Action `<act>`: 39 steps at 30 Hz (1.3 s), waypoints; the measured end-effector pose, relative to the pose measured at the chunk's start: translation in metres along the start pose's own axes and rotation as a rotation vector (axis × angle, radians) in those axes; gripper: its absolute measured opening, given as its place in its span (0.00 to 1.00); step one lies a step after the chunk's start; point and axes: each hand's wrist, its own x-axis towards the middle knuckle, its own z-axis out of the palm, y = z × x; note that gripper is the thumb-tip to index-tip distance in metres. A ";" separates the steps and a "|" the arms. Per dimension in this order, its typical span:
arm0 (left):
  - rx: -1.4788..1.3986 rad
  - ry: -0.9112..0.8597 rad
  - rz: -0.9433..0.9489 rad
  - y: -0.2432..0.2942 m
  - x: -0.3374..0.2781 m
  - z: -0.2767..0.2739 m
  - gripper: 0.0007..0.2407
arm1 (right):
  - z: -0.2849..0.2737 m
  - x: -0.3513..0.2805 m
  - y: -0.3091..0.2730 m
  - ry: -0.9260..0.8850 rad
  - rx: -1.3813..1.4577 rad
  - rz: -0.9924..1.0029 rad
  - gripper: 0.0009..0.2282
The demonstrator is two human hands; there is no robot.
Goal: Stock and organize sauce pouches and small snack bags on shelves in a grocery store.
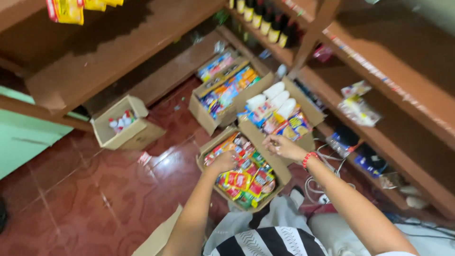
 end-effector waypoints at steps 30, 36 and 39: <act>-1.092 0.370 -0.627 -0.217 -0.128 0.188 0.10 | 0.259 0.185 0.441 0.869 -0.316 0.473 0.45; -1.041 0.356 -0.604 -0.211 -0.128 0.198 0.10 | 0.259 0.177 0.532 0.564 -0.009 0.605 0.24; -1.050 0.357 -0.563 -0.210 -0.116 0.201 0.11 | 0.245 0.175 0.472 0.587 -0.467 0.373 0.14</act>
